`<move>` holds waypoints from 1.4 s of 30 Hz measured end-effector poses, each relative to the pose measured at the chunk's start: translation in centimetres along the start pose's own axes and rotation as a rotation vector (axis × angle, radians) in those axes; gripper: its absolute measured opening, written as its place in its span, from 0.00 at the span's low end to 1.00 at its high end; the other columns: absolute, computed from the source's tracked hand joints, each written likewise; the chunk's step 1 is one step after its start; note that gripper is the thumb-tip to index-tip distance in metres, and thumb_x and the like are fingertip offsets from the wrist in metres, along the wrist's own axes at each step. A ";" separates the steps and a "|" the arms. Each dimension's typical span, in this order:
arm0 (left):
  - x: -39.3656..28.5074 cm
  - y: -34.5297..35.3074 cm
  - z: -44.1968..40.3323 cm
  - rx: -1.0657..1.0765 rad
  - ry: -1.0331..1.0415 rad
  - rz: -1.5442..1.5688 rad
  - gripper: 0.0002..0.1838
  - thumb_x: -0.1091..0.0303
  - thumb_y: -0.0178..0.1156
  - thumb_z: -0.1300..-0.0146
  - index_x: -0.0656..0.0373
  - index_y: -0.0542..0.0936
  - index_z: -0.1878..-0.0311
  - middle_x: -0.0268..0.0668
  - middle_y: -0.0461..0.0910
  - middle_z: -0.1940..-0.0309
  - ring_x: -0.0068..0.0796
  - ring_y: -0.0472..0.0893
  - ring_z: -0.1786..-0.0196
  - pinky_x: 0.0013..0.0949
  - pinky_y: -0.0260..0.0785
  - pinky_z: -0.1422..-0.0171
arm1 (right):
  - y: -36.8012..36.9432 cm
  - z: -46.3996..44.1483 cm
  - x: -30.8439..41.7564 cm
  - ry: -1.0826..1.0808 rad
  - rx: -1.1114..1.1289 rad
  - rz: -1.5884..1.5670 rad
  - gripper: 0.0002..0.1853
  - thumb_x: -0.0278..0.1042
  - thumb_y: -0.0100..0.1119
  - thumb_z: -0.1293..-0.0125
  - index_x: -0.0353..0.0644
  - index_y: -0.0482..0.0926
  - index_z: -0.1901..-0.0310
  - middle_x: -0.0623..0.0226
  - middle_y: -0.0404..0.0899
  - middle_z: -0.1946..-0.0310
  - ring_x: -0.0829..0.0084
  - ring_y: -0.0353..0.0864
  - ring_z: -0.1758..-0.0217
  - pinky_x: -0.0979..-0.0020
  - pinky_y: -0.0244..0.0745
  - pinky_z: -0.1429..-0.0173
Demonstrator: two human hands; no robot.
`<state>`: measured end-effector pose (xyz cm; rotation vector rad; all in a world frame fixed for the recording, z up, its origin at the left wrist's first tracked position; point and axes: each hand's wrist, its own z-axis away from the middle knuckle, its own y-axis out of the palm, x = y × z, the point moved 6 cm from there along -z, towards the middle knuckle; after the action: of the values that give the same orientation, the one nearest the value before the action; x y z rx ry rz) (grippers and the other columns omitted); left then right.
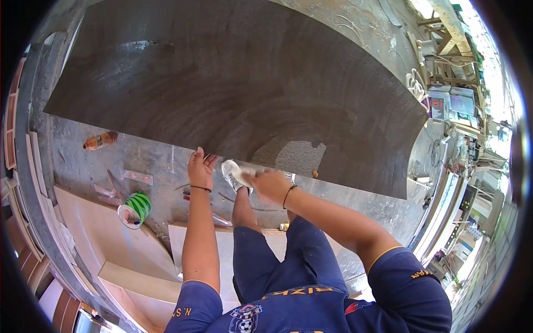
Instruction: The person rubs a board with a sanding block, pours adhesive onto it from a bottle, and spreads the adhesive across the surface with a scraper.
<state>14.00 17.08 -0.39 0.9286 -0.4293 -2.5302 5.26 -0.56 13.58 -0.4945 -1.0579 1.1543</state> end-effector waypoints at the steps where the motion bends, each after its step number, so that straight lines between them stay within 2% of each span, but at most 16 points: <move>1: 0.1 0.2 0.1 0.013 -0.003 0.003 0.09 0.61 0.59 0.33 0.55 0.72 0.61 0.35 0.76 0.63 0.34 0.79 0.59 0.41 0.76 0.47 | -1.5 0.8 0.5 0.027 0.197 -0.121 0.30 0.30 0.53 0.45 0.47 0.68 0.37 0.50 0.80 0.60 0.52 0.81 0.59 0.55 0.78 0.60; 2: -0.1 0.2 0.4 -0.007 0.017 0.016 0.09 0.61 0.58 0.33 0.55 0.72 0.60 0.35 0.76 0.64 0.34 0.80 0.59 0.40 0.76 0.48 | -1.9 1.7 0.7 0.056 0.391 -0.246 0.32 0.28 0.51 0.46 0.49 0.67 0.35 0.50 0.80 0.58 0.53 0.81 0.57 0.56 0.78 0.57; 3: -0.2 0.3 0.5 -0.030 0.037 0.033 0.09 0.60 0.57 0.33 0.56 0.73 0.60 0.35 0.76 0.65 0.34 0.80 0.60 0.40 0.77 0.49 | -3.3 2.6 0.2 -0.019 0.135 -0.287 0.32 0.28 0.52 0.46 0.50 0.67 0.35 0.48 0.80 0.57 0.52 0.81 0.58 0.56 0.77 0.55; 5: -0.3 1.0 0.9 -0.019 0.031 0.045 0.10 0.60 0.58 0.33 0.56 0.73 0.58 0.35 0.76 0.63 0.34 0.80 0.59 0.40 0.76 0.48 | -8.7 4.0 -2.9 0.230 0.089 -0.384 0.28 0.30 0.50 0.42 0.48 0.69 0.37 0.49 0.80 0.58 0.52 0.81 0.57 0.53 0.77 0.57; 7: -0.1 0.8 1.3 -0.013 0.020 0.041 0.12 0.59 0.58 0.33 0.56 0.73 0.56 0.35 0.77 0.62 0.34 0.80 0.58 0.41 0.76 0.48 | -11.4 4.6 -7.5 0.143 -0.294 -0.094 0.30 0.27 0.51 0.43 0.47 0.66 0.35 0.53 0.78 0.53 0.53 0.80 0.55 0.57 0.79 0.58; 10: 0.4 0.6 1.0 -0.007 0.025 0.105 0.14 0.57 0.60 0.35 0.55 0.74 0.54 0.34 0.76 0.58 0.34 0.78 0.53 0.42 0.75 0.44 | -6.1 5.0 -13.9 0.406 -0.263 0.100 0.31 0.26 0.51 0.43 0.46 0.64 0.35 0.53 0.73 0.48 0.52 0.77 0.50 0.61 0.81 0.57; 12: 0.5 0.4 0.8 -0.032 0.021 0.104 0.15 0.56 0.60 0.35 0.55 0.74 0.53 0.34 0.76 0.58 0.34 0.77 0.52 0.42 0.75 0.43 | 0.4 5.6 -13.0 0.300 -0.168 0.268 0.30 0.27 0.51 0.42 0.46 0.63 0.35 0.51 0.70 0.45 0.50 0.75 0.47 0.59 0.81 0.55; 14: 0.5 0.6 0.6 -0.019 0.005 0.078 0.16 0.56 0.61 0.36 0.55 0.74 0.52 0.33 0.75 0.57 0.34 0.77 0.51 0.43 0.74 0.43 | -0.2 6.2 -9.9 0.176 0.003 0.090 0.29 0.29 0.51 0.41 0.45 0.64 0.36 0.52 0.70 0.47 0.53 0.74 0.46 0.55 0.80 0.55; 18: 0.3 0.5 0.8 -0.028 0.024 0.049 0.16 0.56 0.59 0.35 0.55 0.72 0.52 0.34 0.74 0.55 0.33 0.77 0.52 0.43 0.74 0.44 | -6.7 7.0 -16.7 0.495 -0.145 -0.009 0.28 0.29 0.53 0.44 0.43 0.66 0.38 0.55 0.74 0.50 0.57 0.76 0.47 0.57 0.79 0.57; 21: 0.1 0.8 1.0 -0.042 0.023 0.060 0.16 0.56 0.59 0.35 0.56 0.73 0.51 0.34 0.75 0.56 0.33 0.77 0.53 0.42 0.74 0.43 | -5.1 6.4 -20.0 0.534 -0.195 0.050 0.28 0.27 0.52 0.45 0.44 0.68 0.39 0.56 0.78 0.53 0.56 0.78 0.51 0.58 0.78 0.53; 26: 0.7 0.3 0.4 -0.003 0.001 0.087 0.16 0.57 0.60 0.35 0.56 0.73 0.51 0.34 0.75 0.56 0.32 0.76 0.51 0.41 0.72 0.40 | -1.5 3.8 -12.3 0.321 -0.044 0.057 0.28 0.27 0.53 0.46 0.44 0.68 0.39 0.55 0.78 0.52 0.54 0.78 0.52 0.59 0.79 0.58; 32: 0.6 0.0 0.4 -0.041 0.016 0.050 0.15 0.57 0.59 0.34 0.57 0.75 0.52 0.34 0.76 0.57 0.32 0.76 0.51 0.40 0.72 0.41 | 0.0 4.5 -4.6 0.056 -0.100 -0.010 0.28 0.29 0.53 0.46 0.42 0.70 0.40 0.52 0.80 0.60 0.52 0.81 0.58 0.56 0.79 0.61; 34: 0.6 -0.2 0.1 -0.050 0.045 0.030 0.16 0.56 0.60 0.35 0.56 0.73 0.52 0.35 0.75 0.57 0.33 0.77 0.54 0.39 0.74 0.45 | 0.6 5.7 -4.1 0.104 0.328 -0.268 0.28 0.29 0.52 0.46 0.45 0.70 0.39 0.51 0.81 0.61 0.52 0.82 0.58 0.55 0.78 0.61; 37: 0.7 -0.4 0.1 -0.071 0.050 0.021 0.16 0.56 0.60 0.35 0.56 0.73 0.52 0.35 0.76 0.56 0.32 0.77 0.53 0.38 0.74 0.45 | -6.1 7.7 -5.4 0.128 0.003 -0.305 0.29 0.28 0.50 0.45 0.50 0.69 0.37 0.54 0.81 0.60 0.53 0.82 0.57 0.55 0.78 0.57; 39: 0.7 -0.3 0.2 -0.057 0.037 0.032 0.16 0.56 0.60 0.35 0.56 0.73 0.52 0.35 0.76 0.56 0.32 0.77 0.53 0.38 0.74 0.45 | -9.4 8.4 -10.0 0.336 -0.105 -0.278 0.28 0.28 0.51 0.43 0.49 0.69 0.38 0.58 0.80 0.55 0.55 0.81 0.53 0.58 0.78 0.54; 42: 0.8 -0.5 0.1 -0.039 0.037 0.044 0.16 0.56 0.60 0.34 0.56 0.73 0.52 0.34 0.76 0.56 0.31 0.77 0.54 0.38 0.74 0.45 | -9.5 9.2 -16.2 0.323 -0.372 0.081 0.26 0.29 0.53 0.42 0.47 0.68 0.39 0.59 0.74 0.46 0.58 0.75 0.45 0.60 0.80 0.55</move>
<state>13.23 17.20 -0.94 0.9397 -0.3841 -2.4694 1.52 -20.53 18.47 -0.9898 -0.9763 0.9084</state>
